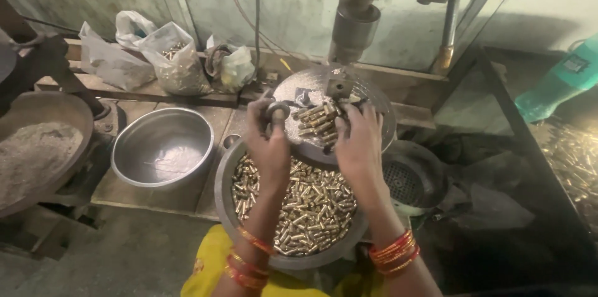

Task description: The recorder is seen operating a stationary metal press machine to process small brass metal parts at a workbench.

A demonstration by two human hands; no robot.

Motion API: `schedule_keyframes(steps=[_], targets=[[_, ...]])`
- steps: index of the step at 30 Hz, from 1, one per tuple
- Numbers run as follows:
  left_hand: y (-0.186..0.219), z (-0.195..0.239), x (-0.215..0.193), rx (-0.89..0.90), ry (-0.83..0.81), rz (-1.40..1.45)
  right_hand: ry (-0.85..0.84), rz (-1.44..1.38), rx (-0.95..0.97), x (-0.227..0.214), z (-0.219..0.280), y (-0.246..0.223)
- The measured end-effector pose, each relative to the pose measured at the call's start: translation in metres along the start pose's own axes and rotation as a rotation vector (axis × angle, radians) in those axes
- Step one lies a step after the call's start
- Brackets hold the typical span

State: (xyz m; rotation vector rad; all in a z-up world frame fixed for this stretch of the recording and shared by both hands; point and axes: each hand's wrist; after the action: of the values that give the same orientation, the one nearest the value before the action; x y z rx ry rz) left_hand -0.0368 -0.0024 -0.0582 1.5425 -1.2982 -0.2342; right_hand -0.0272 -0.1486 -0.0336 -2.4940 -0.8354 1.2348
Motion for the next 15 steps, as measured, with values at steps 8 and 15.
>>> schedule_keyframes(steps=[8, 15], targets=[[-0.015, 0.009, 0.022, -0.057, 0.249, -0.048, -0.059, -0.024, 0.123, 0.006, 0.0, -0.031], [-0.004, 0.004, 0.023, -0.063, 0.237, -0.099, -0.101, -0.044, 0.122, 0.021, -0.002, -0.041]])
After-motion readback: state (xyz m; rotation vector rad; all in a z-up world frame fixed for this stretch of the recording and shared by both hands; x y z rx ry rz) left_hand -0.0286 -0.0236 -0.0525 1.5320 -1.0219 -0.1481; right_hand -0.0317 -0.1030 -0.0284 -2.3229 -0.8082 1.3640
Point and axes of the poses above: each hand's wrist, its own z-axis away from the middle knuckle, its own x-axis out of the palm, y = z × x, and after that the axes turned 7 degrees about z, right-handed
